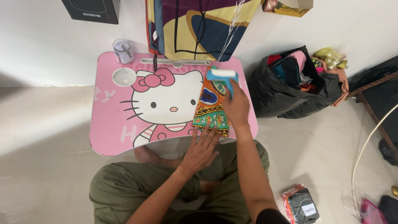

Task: The person folds a colorful patterned fabric on a small table and uses a lint roller to clean both sides of the garment.

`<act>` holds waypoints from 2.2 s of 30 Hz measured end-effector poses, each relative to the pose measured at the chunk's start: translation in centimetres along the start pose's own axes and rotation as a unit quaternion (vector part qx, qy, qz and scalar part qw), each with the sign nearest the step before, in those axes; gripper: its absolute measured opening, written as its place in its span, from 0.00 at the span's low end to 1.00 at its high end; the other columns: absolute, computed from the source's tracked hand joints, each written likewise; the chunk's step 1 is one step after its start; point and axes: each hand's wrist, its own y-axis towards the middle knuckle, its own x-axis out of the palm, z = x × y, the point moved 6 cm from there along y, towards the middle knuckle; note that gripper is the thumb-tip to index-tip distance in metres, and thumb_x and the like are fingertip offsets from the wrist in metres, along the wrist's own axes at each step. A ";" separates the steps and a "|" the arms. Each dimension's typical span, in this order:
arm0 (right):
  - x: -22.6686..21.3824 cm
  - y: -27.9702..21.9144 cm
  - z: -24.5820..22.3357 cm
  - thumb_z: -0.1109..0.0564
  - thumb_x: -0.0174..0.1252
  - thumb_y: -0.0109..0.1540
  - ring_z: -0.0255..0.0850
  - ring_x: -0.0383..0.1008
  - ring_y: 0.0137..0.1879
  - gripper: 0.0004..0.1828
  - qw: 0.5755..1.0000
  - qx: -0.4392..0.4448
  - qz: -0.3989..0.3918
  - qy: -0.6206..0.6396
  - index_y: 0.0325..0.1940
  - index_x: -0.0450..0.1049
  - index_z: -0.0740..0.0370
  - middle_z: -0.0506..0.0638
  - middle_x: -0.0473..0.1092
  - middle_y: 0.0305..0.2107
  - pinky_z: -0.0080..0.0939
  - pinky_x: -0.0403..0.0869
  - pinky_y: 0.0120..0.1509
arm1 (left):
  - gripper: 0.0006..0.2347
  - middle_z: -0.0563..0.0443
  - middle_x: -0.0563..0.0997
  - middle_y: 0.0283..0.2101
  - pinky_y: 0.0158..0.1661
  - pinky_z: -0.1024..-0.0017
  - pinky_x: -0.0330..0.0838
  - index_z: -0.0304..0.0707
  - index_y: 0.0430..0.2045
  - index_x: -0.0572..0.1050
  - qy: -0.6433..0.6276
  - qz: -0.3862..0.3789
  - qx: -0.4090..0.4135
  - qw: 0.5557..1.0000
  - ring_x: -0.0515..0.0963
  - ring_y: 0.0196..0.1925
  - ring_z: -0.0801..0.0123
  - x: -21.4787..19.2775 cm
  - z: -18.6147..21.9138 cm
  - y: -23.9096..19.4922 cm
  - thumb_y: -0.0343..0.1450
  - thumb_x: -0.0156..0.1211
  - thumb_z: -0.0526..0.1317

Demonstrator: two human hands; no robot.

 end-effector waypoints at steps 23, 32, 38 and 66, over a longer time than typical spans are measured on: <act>4.6 2.9 8.7 0.47 0.49 0.66 0.70 0.75 0.48 0.30 0.994 0.107 -0.024 0.017 0.73 0.60 0.52 0.68 0.75 0.45 0.68 0.72 0.45 | 0.31 0.43 0.59 0.75 0.69 0.36 0.47 0.40 0.67 0.65 0.014 0.033 0.032 0.999 0.54 0.78 0.46 1.6 0.6 -0.6 0.68 0.61 0.52; 3.5 4.0 14.3 0.54 0.65 0.61 0.40 0.80 0.50 0.22 0.958 0.067 0.127 0.248 0.59 0.76 0.53 0.47 0.77 0.55 0.40 0.76 0.54 | 0.24 0.51 0.72 0.67 0.66 0.39 0.56 0.49 0.62 0.71 0.061 0.094 0.011 0.994 0.67 0.71 0.52 6.8 -0.2 -1.8 0.76 0.44 0.59; -10.0 4.5 12.5 0.57 0.63 0.62 0.37 0.72 0.38 0.21 0.936 0.080 0.272 0.210 0.59 0.74 0.57 0.49 0.77 0.43 0.38 0.71 0.47 | 0.13 0.57 0.81 0.56 0.62 0.44 0.62 0.54 0.49 0.78 0.075 0.189 -0.011 0.979 0.76 0.63 0.60 7.7 -0.6 -2.3 0.79 0.45 0.49; -13.1 6.3 15.7 0.59 0.56 0.72 0.35 0.72 0.33 0.16 0.883 -0.093 0.308 0.342 0.63 0.66 0.63 0.59 0.73 0.41 0.30 0.71 0.28 | 0.22 0.42 0.68 0.70 0.67 0.36 0.54 0.41 0.60 0.71 0.041 0.054 -0.050 0.996 0.66 0.73 0.49 -1.4 0.6 2.5 0.70 0.59 0.43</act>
